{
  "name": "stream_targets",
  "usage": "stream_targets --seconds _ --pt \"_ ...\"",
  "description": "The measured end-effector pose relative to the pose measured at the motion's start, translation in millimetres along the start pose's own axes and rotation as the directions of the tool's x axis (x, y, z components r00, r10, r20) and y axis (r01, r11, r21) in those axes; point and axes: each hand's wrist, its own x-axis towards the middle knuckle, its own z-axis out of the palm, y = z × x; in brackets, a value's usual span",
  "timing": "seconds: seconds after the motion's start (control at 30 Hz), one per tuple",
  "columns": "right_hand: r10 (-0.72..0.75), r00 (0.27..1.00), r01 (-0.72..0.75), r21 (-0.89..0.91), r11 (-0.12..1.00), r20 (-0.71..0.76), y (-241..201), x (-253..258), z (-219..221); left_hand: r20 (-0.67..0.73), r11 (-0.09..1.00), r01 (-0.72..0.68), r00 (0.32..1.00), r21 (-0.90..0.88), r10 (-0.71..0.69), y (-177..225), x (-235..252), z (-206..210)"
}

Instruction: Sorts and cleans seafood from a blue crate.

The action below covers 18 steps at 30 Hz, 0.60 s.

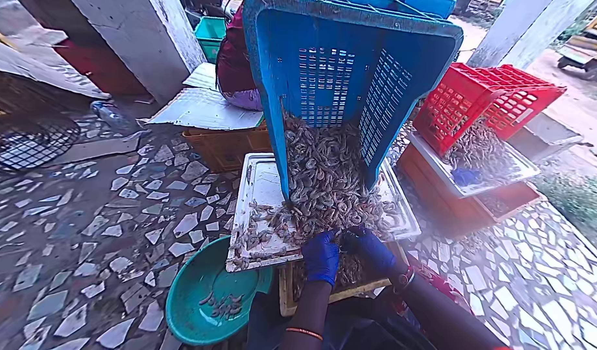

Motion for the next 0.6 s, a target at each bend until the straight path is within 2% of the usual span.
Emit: stream_targets --seconds 0.07,0.17,0.3,0.37,0.43,0.53,0.6 --pt "0.027 1.000 -0.028 0.022 0.999 0.014 -2 -1 -2 0.034 0.958 -0.081 0.997 0.273 0.075 3 0 1" --pt "0.063 0.998 -0.062 0.014 0.998 -0.011 -4 2 2 0.047 0.889 -0.181 0.983 0.420 0.178 6 -4 6" --pt "0.114 0.993 -0.112 0.074 0.991 -0.036 5 10 8 0.032 0.904 -0.194 0.980 0.380 0.197 5 -4 7" --pt "0.113 0.993 -0.110 0.100 0.989 -0.024 10 10 7 0.076 0.931 -0.157 0.987 0.331 0.139 4 -1 2" --pt "0.057 0.998 -0.057 0.076 0.996 -0.008 12 6 4 0.117 0.954 -0.082 0.992 0.288 0.050 1 3 -4" --pt "-0.073 0.996 0.074 -0.027 0.997 0.048 6 3 -9 0.080 0.965 0.035 0.995 0.261 -0.058 -7 9 -10" --pt "-0.121 0.991 0.126 -0.095 0.987 0.056 5 4 -18 0.074 0.959 0.064 0.993 0.276 -0.087 -13 11 -14"
